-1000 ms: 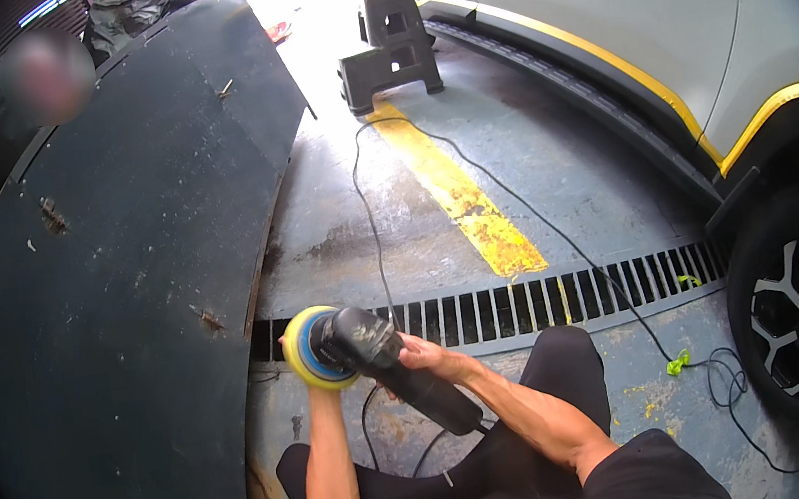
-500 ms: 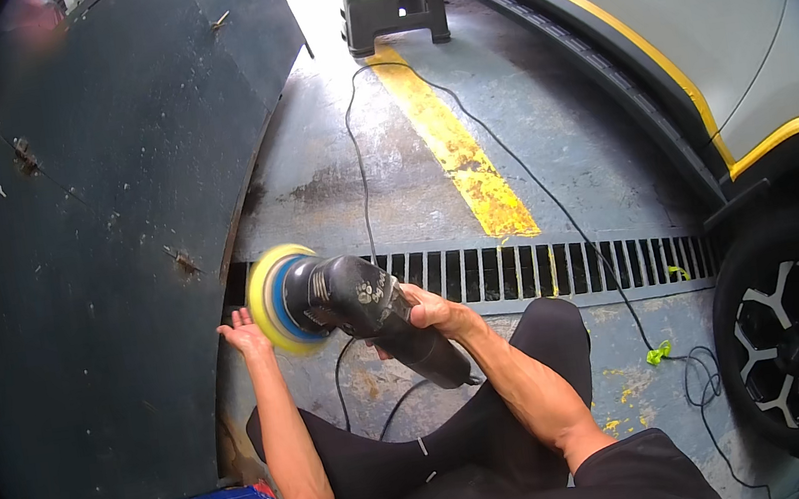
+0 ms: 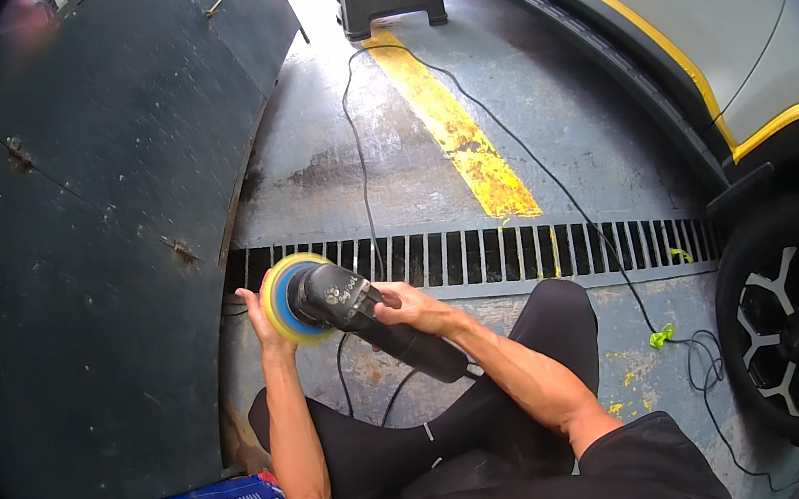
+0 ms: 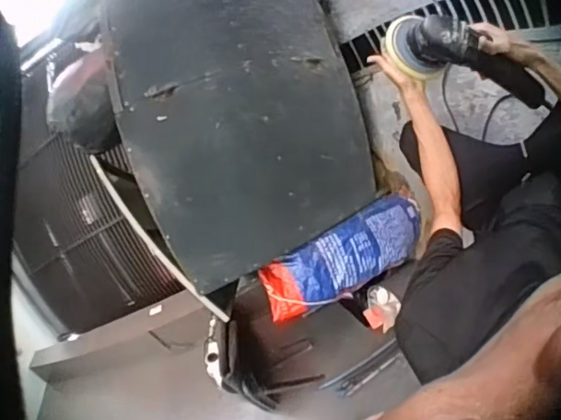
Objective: The person selects a yellow polishing pad from a wall rack, attaches it to a handheld polisher, and then sits on the floor to polish the lower side skirt of a white SUV. The person moves the polisher along the vehicle's bodywork before stopping and placing the tool down.
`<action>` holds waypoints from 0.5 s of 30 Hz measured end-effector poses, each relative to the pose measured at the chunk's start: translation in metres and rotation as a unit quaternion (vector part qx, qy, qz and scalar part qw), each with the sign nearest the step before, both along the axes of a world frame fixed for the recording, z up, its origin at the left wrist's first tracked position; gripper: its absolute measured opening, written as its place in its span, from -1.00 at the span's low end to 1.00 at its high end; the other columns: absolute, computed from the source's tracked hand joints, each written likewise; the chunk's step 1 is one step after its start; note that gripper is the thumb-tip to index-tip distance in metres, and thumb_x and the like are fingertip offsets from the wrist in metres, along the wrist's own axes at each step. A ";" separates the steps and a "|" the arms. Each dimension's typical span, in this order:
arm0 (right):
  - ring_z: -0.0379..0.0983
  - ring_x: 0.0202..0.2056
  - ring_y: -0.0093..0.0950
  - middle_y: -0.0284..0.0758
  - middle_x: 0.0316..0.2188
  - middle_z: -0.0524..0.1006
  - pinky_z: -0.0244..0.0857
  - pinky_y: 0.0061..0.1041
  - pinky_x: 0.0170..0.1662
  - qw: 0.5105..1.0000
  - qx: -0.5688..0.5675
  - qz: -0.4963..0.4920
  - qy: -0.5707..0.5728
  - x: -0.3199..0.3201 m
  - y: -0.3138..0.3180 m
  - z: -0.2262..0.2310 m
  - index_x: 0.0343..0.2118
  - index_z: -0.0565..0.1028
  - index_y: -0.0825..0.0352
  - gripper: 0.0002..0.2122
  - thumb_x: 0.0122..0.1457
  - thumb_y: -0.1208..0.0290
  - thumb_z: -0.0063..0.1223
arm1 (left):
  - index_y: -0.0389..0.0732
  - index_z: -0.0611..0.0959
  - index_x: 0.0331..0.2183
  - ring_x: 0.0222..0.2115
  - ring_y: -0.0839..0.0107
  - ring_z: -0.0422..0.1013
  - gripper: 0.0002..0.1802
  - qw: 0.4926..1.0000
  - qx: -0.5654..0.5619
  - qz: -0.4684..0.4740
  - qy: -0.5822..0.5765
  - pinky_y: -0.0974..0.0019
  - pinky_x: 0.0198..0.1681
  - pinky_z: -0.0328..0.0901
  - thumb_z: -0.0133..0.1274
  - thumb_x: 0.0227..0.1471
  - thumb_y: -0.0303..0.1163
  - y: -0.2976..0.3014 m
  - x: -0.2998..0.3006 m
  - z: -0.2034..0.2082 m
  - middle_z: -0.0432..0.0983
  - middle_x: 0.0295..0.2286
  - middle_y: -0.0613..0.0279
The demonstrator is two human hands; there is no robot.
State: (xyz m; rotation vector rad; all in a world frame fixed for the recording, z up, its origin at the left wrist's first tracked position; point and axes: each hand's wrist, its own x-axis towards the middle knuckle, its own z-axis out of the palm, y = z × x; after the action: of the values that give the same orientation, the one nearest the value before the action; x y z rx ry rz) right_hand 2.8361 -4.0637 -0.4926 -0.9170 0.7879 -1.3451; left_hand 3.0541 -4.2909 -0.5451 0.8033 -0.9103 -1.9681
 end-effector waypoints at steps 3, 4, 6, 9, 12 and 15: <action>0.58 -0.29 -0.49 -0.26 -0.22 0.53 0.59 -0.43 -0.28 0.999 0.045 -0.028 0.000 0.014 -0.004 -0.015 0.06 0.38 0.45 -0.20 0.15 -0.34 0.12 | -0.27 0.32 0.22 0.17 0.18 0.29 0.06 0.996 0.003 0.085 -0.028 0.11 0.24 0.16 -0.36 0.18 0.53 -0.003 0.004 -0.001 0.34 0.15 0.05; 0.59 -0.29 -0.49 -0.27 -0.24 0.53 0.59 -0.44 -0.28 0.997 0.062 -0.042 0.007 0.016 -0.007 -0.021 0.02 0.39 0.44 -0.22 0.16 -0.35 0.10 | -0.28 0.32 0.22 0.17 0.18 0.29 0.05 0.991 0.010 0.117 -0.064 0.12 0.21 0.16 -0.35 0.18 0.53 -0.005 0.007 0.002 0.33 0.16 0.04; 0.56 -0.34 -0.54 -0.31 -0.32 0.51 0.55 -0.48 -0.33 0.995 0.081 -0.058 0.022 0.016 -0.013 -0.033 -0.09 0.41 0.41 -0.28 0.18 -0.34 0.08 | -0.28 0.33 0.22 0.18 0.18 0.30 0.00 0.981 0.005 0.139 -0.137 0.13 0.12 0.16 -0.28 0.22 0.48 -0.007 0.012 0.008 0.33 0.18 0.01; 0.46 -0.15 -0.60 -0.34 -0.28 0.49 0.36 -0.53 -0.09 0.979 0.090 -0.128 0.131 0.013 -0.025 -0.045 -0.06 0.42 0.40 -0.32 0.22 -0.29 0.11 | -0.29 0.30 0.25 0.09 0.12 0.42 -0.01 0.948 -0.126 -0.041 -0.289 0.12 0.01 0.33 -0.18 0.21 0.44 0.003 0.009 0.010 0.35 0.18 -0.10; 0.41 -0.04 -0.59 -0.32 -0.22 0.51 0.29 -0.50 0.02 0.974 0.087 -0.149 0.150 0.012 -0.026 -0.051 -0.03 0.43 0.39 -0.33 0.18 -0.24 0.21 | -0.40 0.17 0.30 0.13 -0.01 0.37 0.15 0.943 -0.077 -0.099 -0.309 0.04 0.08 0.34 -0.16 0.16 0.49 0.017 -0.005 0.003 0.27 0.21 -0.24; 0.44 -0.07 -0.58 -0.29 -0.19 0.54 0.32 -0.50 -0.01 0.968 0.087 -0.169 0.163 0.016 -0.025 -0.053 0.01 0.42 0.40 -0.33 0.13 -0.16 0.32 | -0.40 0.06 0.33 0.14 -0.12 0.34 0.26 0.946 -0.047 -0.114 -0.299 -0.06 0.12 0.32 -0.21 0.09 0.58 0.024 -0.017 -0.002 0.25 0.19 -0.28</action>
State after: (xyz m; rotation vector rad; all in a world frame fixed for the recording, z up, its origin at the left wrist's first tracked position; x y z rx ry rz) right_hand 2.8526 -4.0886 -0.5455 -0.9029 1.3436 -1.4054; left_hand 3.0375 -4.2671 -0.5467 1.3245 -1.4926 -1.8770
